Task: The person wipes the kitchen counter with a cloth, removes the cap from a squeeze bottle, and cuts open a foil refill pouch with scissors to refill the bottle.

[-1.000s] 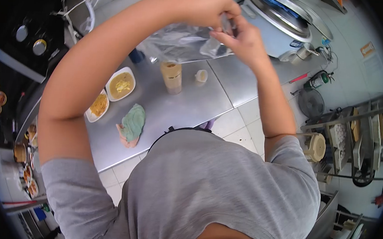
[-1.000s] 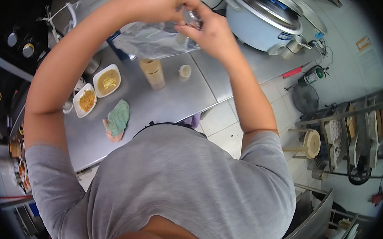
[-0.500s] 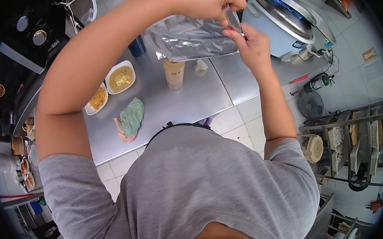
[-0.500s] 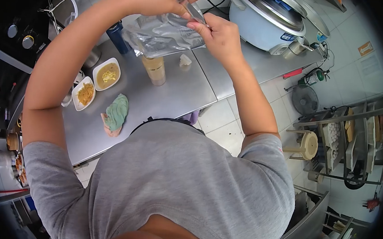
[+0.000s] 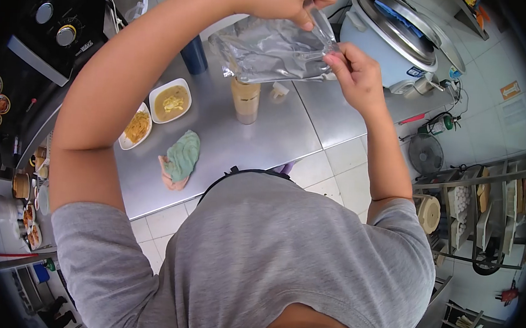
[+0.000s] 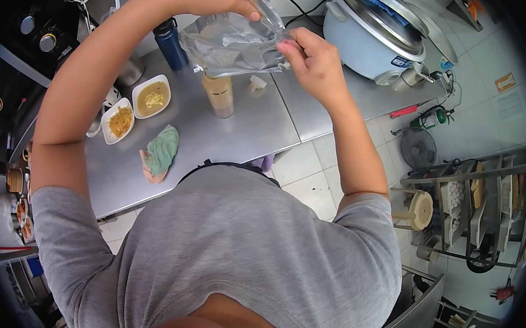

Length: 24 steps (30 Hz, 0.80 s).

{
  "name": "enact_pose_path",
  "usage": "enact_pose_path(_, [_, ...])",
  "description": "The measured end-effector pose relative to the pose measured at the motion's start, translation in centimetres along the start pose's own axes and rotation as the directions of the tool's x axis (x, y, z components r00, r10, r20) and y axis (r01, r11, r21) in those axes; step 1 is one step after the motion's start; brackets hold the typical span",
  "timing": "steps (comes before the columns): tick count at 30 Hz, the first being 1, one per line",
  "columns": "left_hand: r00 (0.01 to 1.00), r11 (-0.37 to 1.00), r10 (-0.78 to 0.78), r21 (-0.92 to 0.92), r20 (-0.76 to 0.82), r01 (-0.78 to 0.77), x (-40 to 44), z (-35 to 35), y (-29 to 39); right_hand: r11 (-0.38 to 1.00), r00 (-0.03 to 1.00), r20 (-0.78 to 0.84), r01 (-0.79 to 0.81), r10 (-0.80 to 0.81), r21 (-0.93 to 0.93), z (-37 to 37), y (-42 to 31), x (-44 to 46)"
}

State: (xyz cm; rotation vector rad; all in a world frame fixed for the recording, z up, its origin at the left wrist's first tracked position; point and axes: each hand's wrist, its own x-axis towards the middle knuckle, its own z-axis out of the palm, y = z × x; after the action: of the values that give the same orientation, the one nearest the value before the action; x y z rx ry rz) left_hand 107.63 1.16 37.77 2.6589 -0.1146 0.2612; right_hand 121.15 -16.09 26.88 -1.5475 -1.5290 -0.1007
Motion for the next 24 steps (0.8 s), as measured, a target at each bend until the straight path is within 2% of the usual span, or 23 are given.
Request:
enact_pose_path(2, [0.998, 1.000, 0.018, -0.003, -0.052, -0.018, 0.0, 0.4, 0.3, 0.998, 0.998, 0.041, -0.046, 0.044, 0.031, -0.2, 0.1, -0.1])
enact_pose_path(5, [0.999, 0.997, 0.007, -0.076, -0.043, -0.010, 0.1, 1.5, 0.3, 0.964, 0.952, 0.236, -0.231, 0.196, 0.131, -0.5, 1.2, 0.1])
enact_pose_path(8, [0.998, 0.991, 0.011, -0.135, -0.060, -0.019, 0.2, 2.2, 0.9, 0.931, 0.893, 0.302, -0.363, 0.333, 0.046, 0.2, -0.7, -0.1])
enact_pose_path(9, [0.997, 0.989, 0.016, -0.146, -0.078, -0.027, -0.1, 2.4, 1.2, 0.936, 0.912, 0.255, -0.347, 0.322, 0.059, 0.3, -0.5, -0.1])
enact_pose_path(11, [0.964, 0.957, 0.065, -0.258, -0.257, -0.133, -1.3, 3.1, 1.6, 0.947, 0.941, 0.163, -0.311, 0.295, 0.082, 0.7, 0.4, -0.2])
enact_pose_path(12, [0.935, 0.933, 0.080, -0.304, -0.346, -0.192, -1.9, 3.6, 1.8, 0.949, 0.947, 0.132, -0.305, 0.294, 0.082, 0.8, 0.5, -0.2])
enact_pose_path(13, [0.861, 0.961, 0.120, -0.161, -0.495, -0.226, -2.7, 4.0, 1.7, 0.950, 0.951, 0.099, -0.300, 0.291, 0.082, 0.9, 0.6, -0.2])
enact_pose_path(15, [0.652, 0.965, 0.253, 0.142, -0.715, -0.219, -4.9, 5.0, 0.8, 0.962, 0.963, 0.039, -0.269, 0.267, 0.048, 1.2, 0.9, -0.4])
enact_pose_path(16, [0.591, 0.945, 0.045, -0.157, -0.806, -0.287, -6.7, 6.8, 0.7, 0.971, 0.971, 0.011, -0.241, 0.241, 0.011, 1.3, 1.2, -0.5])
enact_pose_path(17, [0.542, 0.824, -0.185, -0.430, -0.820, -0.369, -8.6, 9.5, 0.4, 0.976, 0.977, -0.015, -0.215, 0.215, -0.028, 1.4, 1.4, -0.6])
enact_pose_path(19, [0.683, 0.451, -0.312, -0.736, -0.660, -0.505, -10.7, 16.1, -1.7, 0.972, 0.970, -0.060, -0.236, 0.237, 0.023, 1.4, 1.4, -0.7])
enact_pose_path(20, [0.800, 0.292, -0.435, -0.905, -0.414, -0.309, -10.9, 18.8, -1.7, 0.969, 0.966, -0.072, -0.244, 0.247, 0.043, 1.3, 1.4, -0.9])
enact_pose_path(21, [0.853, 0.101, -0.506, -0.991, -0.131, -0.092, -10.4, 21.0, -1.2, 0.962, 0.960, -0.078, -0.267, 0.271, 0.052, 1.1, 1.6, -1.3])
enact_pose_path(23, [0.900, -0.200, -0.436, -0.973, -0.015, -0.113, -8.2, 23.4, 0.1, 0.950, 0.947, -0.084, -0.305, 0.311, 0.072, 0.7, 2.0, -2.0])
enact_pose_path(24, [0.929, -0.311, -0.370, -0.939, -0.025, -0.149, -7.1, 24.4, 0.1, 0.948, 0.946, -0.099, -0.299, 0.309, 0.109, 0.8, 1.5, -2.4])
